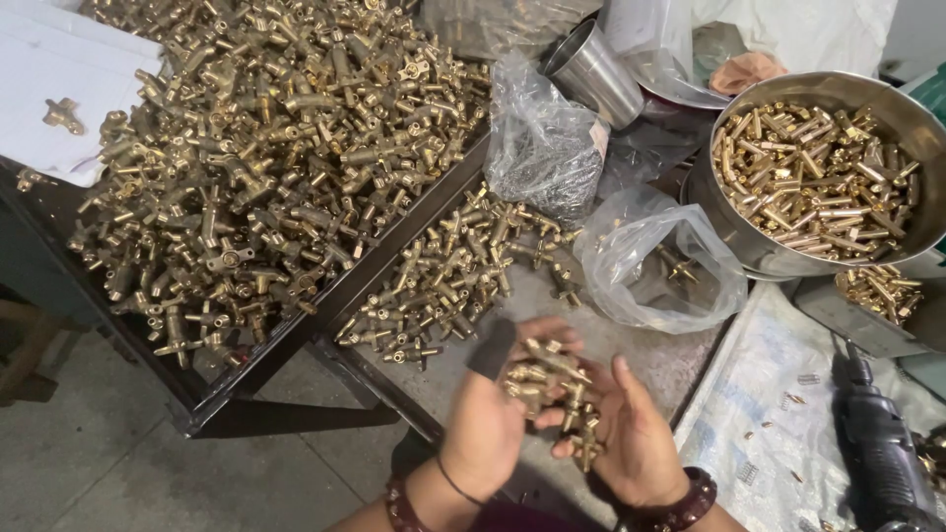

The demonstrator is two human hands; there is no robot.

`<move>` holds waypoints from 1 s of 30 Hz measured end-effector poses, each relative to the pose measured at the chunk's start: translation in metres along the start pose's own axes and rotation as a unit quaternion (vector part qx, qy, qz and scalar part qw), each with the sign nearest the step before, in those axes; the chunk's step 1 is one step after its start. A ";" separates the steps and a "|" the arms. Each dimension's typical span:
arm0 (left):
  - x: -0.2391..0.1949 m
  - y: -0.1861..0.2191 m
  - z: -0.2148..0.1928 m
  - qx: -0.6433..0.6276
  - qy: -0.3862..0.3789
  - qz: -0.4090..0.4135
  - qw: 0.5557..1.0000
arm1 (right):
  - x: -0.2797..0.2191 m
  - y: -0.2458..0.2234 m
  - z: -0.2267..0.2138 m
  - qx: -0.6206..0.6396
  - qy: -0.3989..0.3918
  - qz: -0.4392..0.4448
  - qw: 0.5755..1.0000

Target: Inspecting and sorting brass valve components into a plastic bag at a workbench.

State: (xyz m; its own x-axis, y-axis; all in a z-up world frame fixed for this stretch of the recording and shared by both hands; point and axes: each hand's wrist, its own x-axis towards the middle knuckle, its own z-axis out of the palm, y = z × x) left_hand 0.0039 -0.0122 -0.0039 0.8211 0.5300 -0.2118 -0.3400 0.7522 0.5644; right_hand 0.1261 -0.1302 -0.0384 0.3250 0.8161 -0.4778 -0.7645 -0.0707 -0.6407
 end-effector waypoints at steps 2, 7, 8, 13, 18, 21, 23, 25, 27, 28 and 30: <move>-0.007 -0.008 0.005 0.136 -0.040 0.001 0.990 | 0.001 0.010 -0.010 0.034 -0.021 -0.006 0.999; -0.010 0.000 0.033 0.365 -0.196 0.263 0.872 | 0.011 0.024 -0.052 0.136 0.107 -0.025 0.985; -0.006 -0.006 0.026 0.368 -0.169 0.237 0.883 | 0.010 0.025 -0.064 0.151 -0.038 -0.056 0.986; 0.005 -0.007 0.013 0.261 -0.113 0.049 0.958 | -0.010 -0.028 -0.058 0.130 -0.063 -0.090 0.986; 0.004 -0.024 -0.001 0.340 -0.093 -0.020 0.936 | -0.003 -0.107 -0.039 0.050 0.053 -0.218 0.973; 0.000 -0.021 0.009 0.424 -0.080 -0.055 0.901 | 0.029 -0.138 -0.018 -0.051 0.144 -0.285 0.946; -0.004 -0.011 0.016 0.456 -0.077 -0.046 0.886 | 0.052 -0.138 -0.025 -0.107 0.113 -0.318 0.935; -0.005 -0.003 0.012 0.488 -0.069 -0.036 0.870 | 0.061 -0.131 -0.015 -0.161 0.077 -0.346 0.921; -0.002 -0.003 -0.003 0.474 -0.076 0.047 0.876 | 0.053 -0.120 0.008 -0.288 0.125 -0.441 0.841; 0.000 0.003 -0.010 0.473 -0.075 0.047 0.877 | 0.047 -0.106 0.006 -0.289 0.124 -0.439 0.841; 0.006 0.016 -0.023 0.523 0.007 0.025 0.852 | 0.034 -0.077 0.001 -0.361 0.081 -0.555 0.745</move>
State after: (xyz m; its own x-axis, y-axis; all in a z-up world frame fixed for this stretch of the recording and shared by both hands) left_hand -0.0075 0.0118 -0.0149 0.8099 0.5608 -0.1718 0.2261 -0.0282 0.9737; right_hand 0.1950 -0.0969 -0.0048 0.6420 0.5259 0.5579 0.5051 0.2574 -0.8238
